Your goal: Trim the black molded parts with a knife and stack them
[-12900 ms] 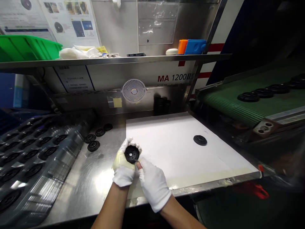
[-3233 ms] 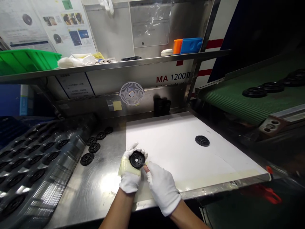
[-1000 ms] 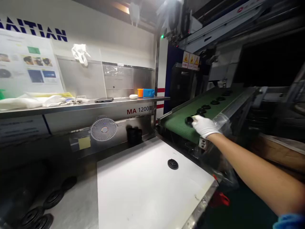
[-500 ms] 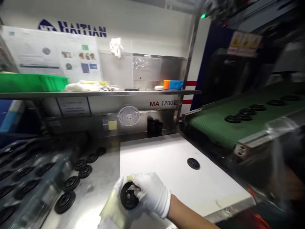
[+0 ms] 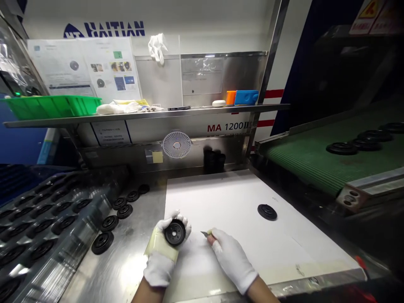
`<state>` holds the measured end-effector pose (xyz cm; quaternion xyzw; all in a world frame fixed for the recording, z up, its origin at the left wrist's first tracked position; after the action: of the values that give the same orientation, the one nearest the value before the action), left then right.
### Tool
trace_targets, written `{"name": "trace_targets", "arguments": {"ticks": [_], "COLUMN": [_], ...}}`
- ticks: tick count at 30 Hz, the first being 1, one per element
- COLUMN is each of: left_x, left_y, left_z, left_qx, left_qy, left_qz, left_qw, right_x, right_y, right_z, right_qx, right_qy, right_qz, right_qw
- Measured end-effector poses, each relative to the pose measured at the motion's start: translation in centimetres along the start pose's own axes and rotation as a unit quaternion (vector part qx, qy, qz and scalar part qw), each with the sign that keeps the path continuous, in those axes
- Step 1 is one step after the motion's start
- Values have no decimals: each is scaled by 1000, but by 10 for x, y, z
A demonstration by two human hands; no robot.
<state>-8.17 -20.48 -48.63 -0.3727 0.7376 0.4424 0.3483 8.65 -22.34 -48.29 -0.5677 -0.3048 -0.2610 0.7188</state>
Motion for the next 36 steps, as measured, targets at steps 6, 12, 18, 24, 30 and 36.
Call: {"name": "trace_targets", "arguments": {"ticks": [6, 12, 18, 24, 30, 36], "left_x": [-23, -29, -19, -12, -9, -6], "left_y": [-8, -14, -4, 1, -1, 0], "left_z": [13, 2, 8, 12, 10, 23], "left_qx": [-15, -66, -108, -106, -14, -33], "left_qy": [-92, -107, -108, -64, -82, -69], "left_qz": [13, 35, 0, -57, 48, -31], "left_qw": [996, 991, 988, 991, 995, 997], "right_x": [10, 0, -20, -36, -27, -32], "right_y": [-50, -56, -62, -71, -65, -64], "right_z": [-7, -2, -1, -8, -4, -4], "right_qx": [74, 48, 39, 36, 42, 33], "right_qy": [23, 47, 49, 40, 55, 74], "right_qz": [8, -115, -131, -104, -95, -108], "right_qw": [997, 991, 989, 993, 993, 991]}}
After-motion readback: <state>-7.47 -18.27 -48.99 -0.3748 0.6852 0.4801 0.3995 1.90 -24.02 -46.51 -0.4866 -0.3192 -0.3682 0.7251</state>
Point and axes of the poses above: each hand's wrist, its own z-axis towards the middle knuckle, its own x-axis out of the back of the hand, y = z × x, the point moved 8 cm from there along z, towards the middle knuckle, and after that the axes turned 5 degrees about x, right-handed, at the moved point
